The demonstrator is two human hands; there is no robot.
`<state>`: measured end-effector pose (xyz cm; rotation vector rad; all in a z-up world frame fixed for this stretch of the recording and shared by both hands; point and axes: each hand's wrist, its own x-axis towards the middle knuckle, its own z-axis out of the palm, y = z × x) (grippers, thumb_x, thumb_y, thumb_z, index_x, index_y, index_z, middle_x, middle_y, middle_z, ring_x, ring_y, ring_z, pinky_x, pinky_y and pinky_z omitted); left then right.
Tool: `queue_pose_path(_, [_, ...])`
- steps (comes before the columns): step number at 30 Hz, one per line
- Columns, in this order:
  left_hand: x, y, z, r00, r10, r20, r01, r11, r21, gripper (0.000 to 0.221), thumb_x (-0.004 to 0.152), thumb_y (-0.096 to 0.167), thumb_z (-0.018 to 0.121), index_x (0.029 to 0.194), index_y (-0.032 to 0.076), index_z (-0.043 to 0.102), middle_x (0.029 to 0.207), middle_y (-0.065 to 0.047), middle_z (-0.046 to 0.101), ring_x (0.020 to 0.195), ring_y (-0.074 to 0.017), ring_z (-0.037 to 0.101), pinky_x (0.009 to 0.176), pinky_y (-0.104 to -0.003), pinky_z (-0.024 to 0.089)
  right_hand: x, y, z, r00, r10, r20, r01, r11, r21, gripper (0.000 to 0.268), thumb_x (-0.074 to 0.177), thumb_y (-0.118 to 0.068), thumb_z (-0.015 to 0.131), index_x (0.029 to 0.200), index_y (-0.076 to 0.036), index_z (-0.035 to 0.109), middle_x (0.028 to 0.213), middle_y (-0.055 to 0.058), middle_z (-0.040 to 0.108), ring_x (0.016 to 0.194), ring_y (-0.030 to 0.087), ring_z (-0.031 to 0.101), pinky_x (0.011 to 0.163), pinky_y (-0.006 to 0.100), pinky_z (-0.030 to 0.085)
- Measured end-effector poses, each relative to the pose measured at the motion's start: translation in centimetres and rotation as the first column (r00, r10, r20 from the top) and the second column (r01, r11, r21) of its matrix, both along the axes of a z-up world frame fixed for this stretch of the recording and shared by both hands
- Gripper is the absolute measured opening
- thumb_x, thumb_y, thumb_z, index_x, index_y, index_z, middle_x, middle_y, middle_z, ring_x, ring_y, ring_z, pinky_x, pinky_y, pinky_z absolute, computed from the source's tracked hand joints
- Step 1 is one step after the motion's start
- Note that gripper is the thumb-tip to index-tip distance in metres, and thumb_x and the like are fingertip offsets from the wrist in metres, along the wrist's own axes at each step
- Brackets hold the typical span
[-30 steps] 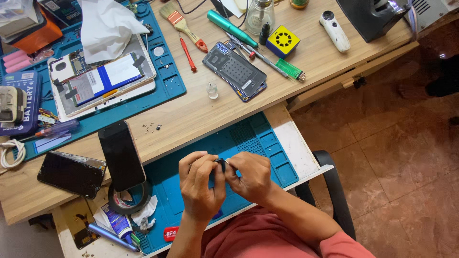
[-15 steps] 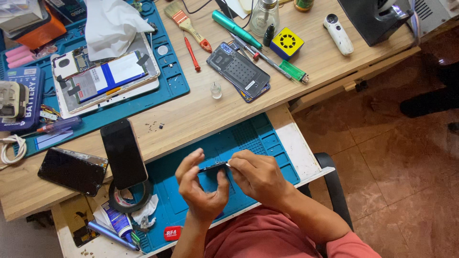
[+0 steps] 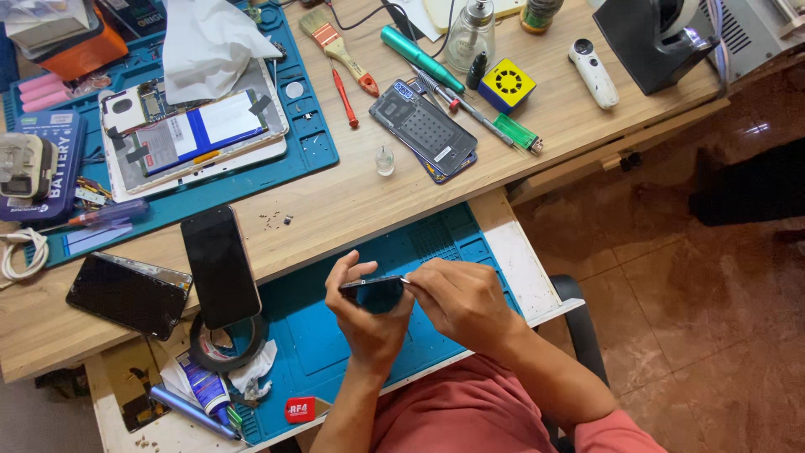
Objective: The person uses a white plastic spudger to pry open the back cover of a smartphone. They carefully work the tool along the edges of the device to separate the casing from the internal components, eventually lifting the back cover off.
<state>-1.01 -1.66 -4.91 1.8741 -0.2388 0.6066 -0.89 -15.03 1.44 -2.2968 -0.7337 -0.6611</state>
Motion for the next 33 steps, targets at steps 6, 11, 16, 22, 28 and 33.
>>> queue_pose_path(6, [0.4,-0.1,-0.3,0.999,0.017,0.044,-0.019,0.998,0.056,0.075,0.063,0.0,0.072,0.12,0.0,0.024,0.118,-0.016,0.044,0.084,-0.0231,0.061,0.072,-0.034,0.051,0.1,0.5,0.0,0.996,-0.086,-0.015,0.087,0.995,0.043,0.002,0.081,-0.009,0.062,0.081,-0.011,0.061,0.06,0.0,0.056,0.044,0.013,0.053,0.037,0.02,0.044])
queue_pose_path(11, [0.6,0.0,-0.3,0.99,0.009,0.141,-0.03,0.988,0.151,0.077,0.059,0.002,0.076,0.119,0.001,0.029,0.11,-0.014,0.049,0.077,-0.019,0.062,0.069,-0.03,0.053,0.1,-0.4,3.1,0.996,-0.076,0.042,0.08,0.993,-0.089,0.007,0.082,-0.006,0.06,0.077,-0.01,0.058,0.057,0.0,0.05,0.041,0.012,0.048,0.036,0.02,0.039])
queue_pose_path(16, [0.5,0.6,0.6,0.974,-0.067,0.219,-0.021,0.926,0.377,0.063,0.072,0.011,0.078,0.117,0.006,0.034,0.107,-0.019,0.055,0.083,-0.0249,0.06,0.069,-0.03,0.051,-0.3,-2.1,4.0,0.998,0.014,0.06,0.001,0.972,-0.234,0.01,0.089,-0.003,0.05,0.082,-0.005,0.057,0.068,0.005,0.052,0.051,0.022,0.047,0.044,0.032,0.036])
queue_pose_path(22, [0.3,1.2,1.2,0.976,-0.098,0.196,-0.022,0.847,0.531,0.06,0.077,0.018,0.074,0.12,0.006,0.035,0.105,-0.018,0.055,0.088,-0.0275,0.058,0.067,-0.035,0.046,-0.3,-2.4,2.9,0.999,0.017,0.034,-0.009,0.979,-0.204,0.006,0.087,-0.008,0.057,0.081,-0.007,0.055,0.069,0.005,0.055,0.052,0.022,0.05,0.046,0.032,0.039])
queue_pose_path(28, [0.2,1.8,3.9,0.983,-0.183,0.006,0.16,0.872,0.463,0.067,0.074,0.023,0.077,0.122,0.003,0.034,0.095,-0.018,0.056,0.078,-0.0285,0.061,0.061,-0.032,0.052,0.7,-3.3,0.5,0.847,0.161,-0.507,-0.149,0.987,0.064,0.016,0.086,-0.013,0.056,0.1,-0.007,0.055,0.088,0.009,0.063,0.074,0.025,0.061,0.063,0.033,0.045])
queue_pose_path(33, [1.7,5.0,6.9,0.5,-0.664,-0.556,0.531,0.743,-0.408,0.07,0.071,0.028,0.067,0.132,0.01,0.038,0.095,-0.009,0.058,0.074,-0.015,0.063,0.063,-0.025,0.051,2.6,-5.0,-0.1,0.63,0.51,-0.585,-0.157,0.822,0.548,0.009,0.083,-0.006,0.059,0.09,-0.001,0.057,0.063,0.008,0.062,0.054,0.013,0.061,0.049,0.023,0.053])
